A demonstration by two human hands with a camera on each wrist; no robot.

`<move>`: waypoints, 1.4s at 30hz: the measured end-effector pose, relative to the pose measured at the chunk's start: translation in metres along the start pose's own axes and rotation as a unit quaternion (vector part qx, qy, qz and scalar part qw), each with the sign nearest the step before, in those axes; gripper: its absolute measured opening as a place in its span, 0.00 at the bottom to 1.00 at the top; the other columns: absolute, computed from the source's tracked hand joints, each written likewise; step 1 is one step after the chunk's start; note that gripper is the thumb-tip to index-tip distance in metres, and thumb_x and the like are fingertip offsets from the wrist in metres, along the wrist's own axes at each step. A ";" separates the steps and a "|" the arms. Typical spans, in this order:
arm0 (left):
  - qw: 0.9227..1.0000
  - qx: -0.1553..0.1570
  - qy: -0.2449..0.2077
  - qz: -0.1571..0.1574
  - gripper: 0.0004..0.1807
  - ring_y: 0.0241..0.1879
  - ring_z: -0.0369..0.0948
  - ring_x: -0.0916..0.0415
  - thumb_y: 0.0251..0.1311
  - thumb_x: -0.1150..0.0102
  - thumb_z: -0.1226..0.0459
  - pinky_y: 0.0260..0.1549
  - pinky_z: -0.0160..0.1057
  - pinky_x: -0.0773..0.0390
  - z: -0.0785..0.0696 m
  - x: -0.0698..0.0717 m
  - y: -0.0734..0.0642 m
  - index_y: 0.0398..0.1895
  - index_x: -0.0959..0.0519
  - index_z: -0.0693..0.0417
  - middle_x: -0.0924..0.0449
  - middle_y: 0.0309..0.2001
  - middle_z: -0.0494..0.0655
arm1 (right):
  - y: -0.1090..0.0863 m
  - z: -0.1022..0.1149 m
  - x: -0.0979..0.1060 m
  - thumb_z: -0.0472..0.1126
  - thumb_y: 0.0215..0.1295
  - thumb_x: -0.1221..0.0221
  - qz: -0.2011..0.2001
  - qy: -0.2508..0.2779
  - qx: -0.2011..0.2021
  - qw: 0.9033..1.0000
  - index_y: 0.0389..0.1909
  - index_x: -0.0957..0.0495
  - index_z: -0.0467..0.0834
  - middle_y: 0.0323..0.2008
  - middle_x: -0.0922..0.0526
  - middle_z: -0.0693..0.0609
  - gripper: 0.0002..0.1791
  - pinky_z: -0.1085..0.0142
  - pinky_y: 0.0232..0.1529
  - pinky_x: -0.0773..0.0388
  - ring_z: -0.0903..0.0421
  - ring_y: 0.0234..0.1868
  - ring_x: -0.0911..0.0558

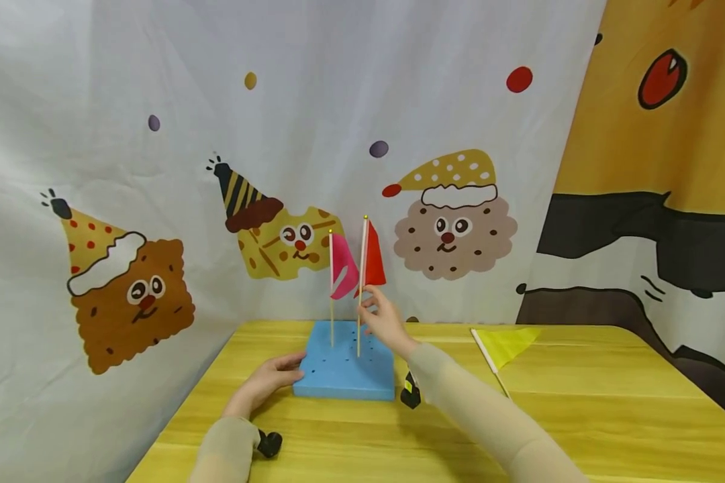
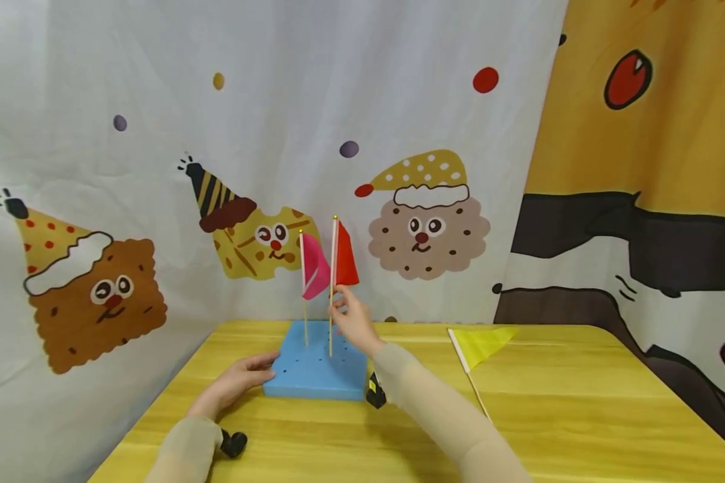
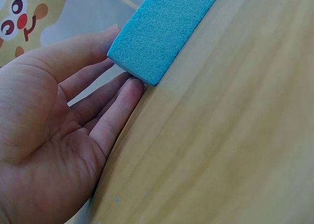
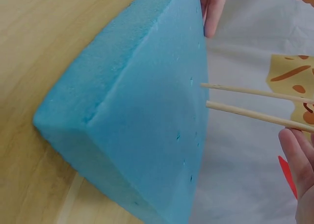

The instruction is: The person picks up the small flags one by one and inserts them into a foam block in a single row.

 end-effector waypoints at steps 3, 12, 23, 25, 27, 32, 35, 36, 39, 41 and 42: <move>1.000 -0.003 -0.003 -0.001 0.32 0.67 0.58 0.41 0.67 0.41 0.59 0.61 0.51 0.31 -0.002 0.000 0.001 0.72 0.37 0.58 0.42 0.71 0.63 | 0.004 0.001 -0.001 0.33 0.69 0.43 -0.003 0.002 0.003 1.000 0.63 0.34 0.43 0.37 0.21 0.41 0.23 0.53 0.30 0.16 0.36 0.29 0.18; 1.000 -0.007 0.000 -0.003 0.33 0.67 0.58 0.39 0.66 0.40 0.59 0.61 0.54 0.32 -0.002 -0.002 0.002 0.71 0.36 0.59 0.41 0.70 0.62 | 0.011 -0.005 -0.005 0.33 0.70 0.43 -0.011 -0.018 0.003 1.000 0.64 0.34 0.39 0.36 0.21 0.44 0.23 0.63 0.26 0.17 0.41 0.28 0.17; 1.000 -0.004 -0.002 -0.001 0.33 0.66 0.57 0.37 0.66 0.40 0.58 0.61 0.53 0.32 -0.002 -0.002 0.005 0.72 0.37 0.57 0.41 0.71 0.61 | 0.021 -0.008 -0.009 0.32 0.69 0.43 -0.023 -0.046 0.015 0.999 0.61 0.33 0.42 0.35 0.21 0.46 0.21 0.64 0.26 0.17 0.48 0.24 0.17; 1.000 -0.004 -0.002 -0.001 0.33 0.66 0.57 0.37 0.66 0.40 0.58 0.61 0.53 0.32 -0.002 -0.001 0.006 0.72 0.37 0.57 0.41 0.71 0.61 | 0.021 -0.008 -0.010 0.33 0.69 0.43 -0.023 -0.054 0.018 0.998 0.60 0.32 0.42 0.34 0.20 0.46 0.20 0.64 0.26 0.17 0.53 0.23 0.18; 1.000 -0.004 -0.004 -0.003 0.33 0.66 0.57 0.37 0.66 0.40 0.59 0.61 0.54 0.33 -0.001 -0.001 0.006 0.72 0.36 0.57 0.41 0.70 0.61 | 0.021 -0.009 -0.011 0.33 0.69 0.43 -0.023 -0.062 0.019 0.998 0.60 0.32 0.41 0.34 0.20 0.47 0.20 0.65 0.26 0.17 0.54 0.23 0.17; 1.000 -0.004 -0.008 -0.003 0.32 0.67 0.58 0.40 0.66 0.40 0.59 0.62 0.55 0.34 0.001 0.000 0.005 0.71 0.35 0.58 0.40 0.70 0.61 | 0.020 -0.010 -0.014 0.33 0.69 0.43 -0.020 -0.075 0.021 0.997 0.62 0.33 0.38 0.34 0.20 0.45 0.21 0.65 0.25 0.18 0.47 0.25 0.16; 1.000 -0.002 -0.011 -0.002 0.33 0.67 0.58 0.41 0.66 0.39 0.59 0.62 0.54 0.34 0.002 0.000 0.004 0.71 0.36 0.58 0.40 0.70 0.61 | 0.019 -0.011 -0.016 0.32 0.69 0.43 -0.019 -0.072 0.016 0.997 0.62 0.33 0.40 0.35 0.20 0.45 0.22 0.65 0.26 0.18 0.41 0.26 0.17; 1.000 -0.002 -0.012 -0.002 0.33 0.67 0.59 0.41 0.66 0.39 0.59 0.62 0.54 0.34 0.002 0.000 0.004 0.71 0.36 0.58 0.40 0.70 0.61 | 0.020 -0.011 -0.017 0.32 0.69 0.43 -0.019 -0.070 0.013 0.997 0.62 0.33 0.40 0.35 0.20 0.45 0.22 0.65 0.26 0.18 0.40 0.27 0.17; 1.000 -0.001 -0.012 -0.003 0.33 0.67 0.58 0.40 0.66 0.40 0.59 0.62 0.54 0.33 0.002 0.000 0.004 0.71 0.36 0.59 0.40 0.70 0.61 | 0.020 -0.012 -0.018 0.34 0.69 0.43 -0.018 -0.070 0.010 0.997 0.62 0.34 0.41 0.35 0.20 0.46 0.22 0.65 0.27 0.18 0.42 0.26 0.17; 1.000 -0.001 -0.012 -0.005 0.33 0.67 0.58 0.40 0.66 0.39 0.59 0.61 0.54 0.33 0.002 0.000 0.003 0.71 0.35 0.59 0.40 0.70 0.61 | 0.020 -0.012 -0.019 0.34 0.69 0.42 -0.020 -0.072 0.015 0.997 0.62 0.33 0.40 0.35 0.20 0.46 0.22 0.65 0.27 0.18 0.45 0.24 0.17; 1.000 -0.001 -0.011 -0.006 0.33 0.67 0.58 0.40 0.66 0.39 0.59 0.61 0.54 0.33 0.002 0.001 0.003 0.71 0.35 0.59 0.39 0.70 0.61 | 0.021 -0.013 -0.020 0.34 0.69 0.42 -0.021 -0.074 0.017 0.997 0.62 0.33 0.39 0.35 0.20 0.46 0.22 0.65 0.27 0.18 0.47 0.24 0.17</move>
Point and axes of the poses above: each hand's wrist, its own y-axis towards the middle knuckle, its own x-axis out of the back of the hand, z = x × y, the point moved 1 cm from there along y, towards the middle knuckle
